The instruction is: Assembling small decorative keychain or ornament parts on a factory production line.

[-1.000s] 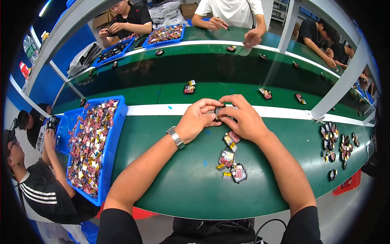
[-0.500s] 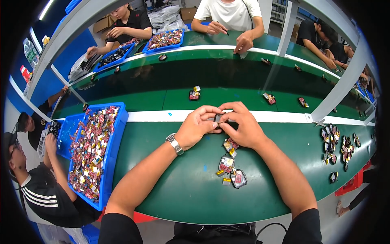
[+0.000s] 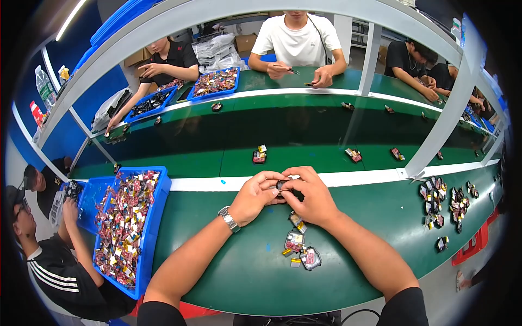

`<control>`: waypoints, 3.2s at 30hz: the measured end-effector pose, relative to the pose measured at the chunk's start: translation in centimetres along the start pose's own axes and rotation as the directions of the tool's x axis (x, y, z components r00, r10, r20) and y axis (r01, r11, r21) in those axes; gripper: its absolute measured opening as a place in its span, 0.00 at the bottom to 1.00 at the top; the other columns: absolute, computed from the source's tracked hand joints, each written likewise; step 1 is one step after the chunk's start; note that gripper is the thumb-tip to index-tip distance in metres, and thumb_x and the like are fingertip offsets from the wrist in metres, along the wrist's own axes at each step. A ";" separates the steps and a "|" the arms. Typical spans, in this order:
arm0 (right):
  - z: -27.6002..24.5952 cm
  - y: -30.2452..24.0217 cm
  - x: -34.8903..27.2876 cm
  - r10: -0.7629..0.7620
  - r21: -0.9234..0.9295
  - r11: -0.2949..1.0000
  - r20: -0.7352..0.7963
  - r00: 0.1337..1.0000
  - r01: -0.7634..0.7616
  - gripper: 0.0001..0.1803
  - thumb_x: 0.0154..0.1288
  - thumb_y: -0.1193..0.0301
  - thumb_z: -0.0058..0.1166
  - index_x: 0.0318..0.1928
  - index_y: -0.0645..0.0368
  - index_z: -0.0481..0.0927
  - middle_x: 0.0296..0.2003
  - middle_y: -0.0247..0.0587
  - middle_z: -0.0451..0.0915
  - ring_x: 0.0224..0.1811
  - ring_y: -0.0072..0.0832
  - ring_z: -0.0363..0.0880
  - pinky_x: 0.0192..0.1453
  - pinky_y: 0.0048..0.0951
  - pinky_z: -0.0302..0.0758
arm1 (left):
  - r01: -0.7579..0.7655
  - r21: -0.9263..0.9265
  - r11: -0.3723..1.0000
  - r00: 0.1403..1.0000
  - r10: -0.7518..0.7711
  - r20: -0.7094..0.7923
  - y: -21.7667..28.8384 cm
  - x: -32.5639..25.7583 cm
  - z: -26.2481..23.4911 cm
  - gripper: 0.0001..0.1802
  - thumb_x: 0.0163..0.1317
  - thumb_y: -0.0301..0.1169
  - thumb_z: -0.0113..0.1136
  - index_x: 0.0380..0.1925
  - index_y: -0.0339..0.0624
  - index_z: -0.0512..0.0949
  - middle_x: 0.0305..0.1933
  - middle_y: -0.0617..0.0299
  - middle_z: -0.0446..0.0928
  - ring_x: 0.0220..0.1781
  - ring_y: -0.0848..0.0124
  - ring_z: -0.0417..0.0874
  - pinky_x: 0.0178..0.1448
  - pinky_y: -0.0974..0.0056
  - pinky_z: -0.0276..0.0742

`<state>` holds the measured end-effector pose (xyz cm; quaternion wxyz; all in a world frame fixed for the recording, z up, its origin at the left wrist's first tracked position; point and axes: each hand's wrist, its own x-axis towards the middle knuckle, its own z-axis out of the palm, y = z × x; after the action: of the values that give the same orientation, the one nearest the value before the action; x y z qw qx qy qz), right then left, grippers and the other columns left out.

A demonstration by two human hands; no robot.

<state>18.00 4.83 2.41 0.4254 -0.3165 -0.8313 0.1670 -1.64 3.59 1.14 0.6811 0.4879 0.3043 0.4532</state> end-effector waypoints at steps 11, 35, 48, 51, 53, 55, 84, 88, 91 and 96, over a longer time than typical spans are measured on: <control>0.2 -0.3 -0.4 0.002 0.037 0.999 -0.026 1.000 -0.001 0.06 0.57 0.75 0.62 0.36 0.59 0.84 0.49 0.41 0.78 0.54 0.39 0.74 0.53 0.35 0.76 | 0.006 -0.078 0.997 1.000 -0.007 -0.009 -0.2 -0.2 0.1 0.15 0.69 0.23 0.54 0.55 0.40 0.69 0.60 0.55 0.75 0.60 0.67 0.79 0.61 0.60 0.80; 1.6 0.0 -0.1 -0.007 0.114 0.993 -0.085 0.996 0.017 0.09 0.55 0.78 0.61 0.38 0.57 0.86 0.55 0.39 0.78 0.58 0.39 0.73 0.55 0.36 0.76 | -0.099 -0.112 0.989 0.995 0.098 -0.017 -0.7 0.1 -0.7 0.17 0.68 0.25 0.57 0.54 0.39 0.68 0.63 0.50 0.73 0.61 0.64 0.78 0.63 0.57 0.79; 1.5 0.2 0.3 -0.071 0.011 0.997 -0.094 0.993 0.072 0.09 0.54 0.78 0.61 0.38 0.58 0.86 0.53 0.39 0.79 0.57 0.39 0.74 0.56 0.36 0.75 | -0.115 -0.031 0.993 0.993 0.114 -0.023 -0.5 0.2 -0.6 0.17 0.68 0.25 0.57 0.55 0.40 0.68 0.59 0.53 0.75 0.59 0.66 0.79 0.63 0.56 0.78; 1.6 -0.3 -0.1 -0.029 0.025 0.999 -0.096 0.995 0.031 0.09 0.55 0.78 0.61 0.38 0.57 0.86 0.53 0.38 0.79 0.57 0.39 0.74 0.57 0.36 0.75 | -0.128 -0.084 0.988 0.991 0.130 0.013 -0.4 0.2 -1.1 0.16 0.68 0.24 0.57 0.54 0.40 0.68 0.60 0.52 0.75 0.60 0.65 0.79 0.63 0.55 0.78; 1.4 0.0 -0.2 -0.022 0.021 0.999 -0.095 0.995 0.024 0.09 0.55 0.78 0.61 0.38 0.57 0.86 0.53 0.38 0.79 0.58 0.39 0.73 0.57 0.37 0.75 | -0.131 -0.095 0.987 0.991 0.132 0.012 -0.5 0.2 -0.9 0.16 0.68 0.24 0.56 0.54 0.38 0.69 0.59 0.51 0.76 0.59 0.65 0.79 0.63 0.56 0.79; 1.5 0.1 -0.2 -0.017 0.018 1.000 -0.092 0.996 0.019 0.09 0.55 0.78 0.61 0.38 0.57 0.86 0.53 0.38 0.79 0.58 0.39 0.73 0.57 0.37 0.75 | -0.133 -0.105 0.985 0.991 0.135 0.010 -0.6 0.2 -0.9 0.15 0.68 0.23 0.55 0.54 0.37 0.70 0.59 0.50 0.76 0.58 0.65 0.80 0.62 0.57 0.80; 1.4 -0.3 0.5 -0.197 -0.232 0.961 -0.182 0.963 0.153 0.08 0.52 0.80 0.63 0.35 0.59 0.82 0.36 0.36 0.76 0.37 0.33 0.76 0.38 0.33 0.76 | -0.063 -0.051 0.997 0.995 0.058 -0.085 -0.1 0.2 0.2 0.18 0.68 0.25 0.57 0.55 0.36 0.68 0.53 0.54 0.78 0.56 0.67 0.80 0.62 0.56 0.81; 1.5 -0.9 0.4 -0.194 -0.254 0.956 -0.163 0.967 0.149 0.08 0.53 0.78 0.63 0.35 0.59 0.82 0.36 0.36 0.76 0.38 0.33 0.76 0.39 0.32 0.77 | -0.057 -0.047 0.997 0.993 0.051 -0.107 -0.3 0.2 -0.1 0.17 0.68 0.25 0.57 0.55 0.36 0.68 0.53 0.54 0.78 0.56 0.67 0.80 0.61 0.57 0.81; 1.7 -0.6 0.3 -0.187 -0.308 0.941 -0.136 0.973 0.138 0.08 0.53 0.77 0.63 0.36 0.58 0.81 0.36 0.36 0.76 0.39 0.33 0.76 0.40 0.33 0.78 | -0.045 -0.036 0.998 0.993 0.041 -0.111 -0.1 0.2 0.1 0.17 0.68 0.25 0.57 0.55 0.36 0.68 0.53 0.55 0.78 0.56 0.67 0.80 0.61 0.57 0.81; 1.4 -0.7 0.2 -0.167 -0.331 0.937 -0.129 0.978 0.116 0.09 0.53 0.77 0.63 0.36 0.58 0.80 0.36 0.36 0.76 0.39 0.34 0.76 0.40 0.34 0.78 | -0.038 -0.026 0.999 0.994 0.035 -0.102 -0.1 0.4 0.3 0.17 0.69 0.25 0.56 0.55 0.36 0.68 0.53 0.55 0.78 0.56 0.68 0.80 0.61 0.58 0.81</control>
<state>16.48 4.44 2.04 0.4421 -0.3328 -0.8325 -0.0268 -1.24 3.80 1.13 0.6632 0.4599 0.3232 0.4941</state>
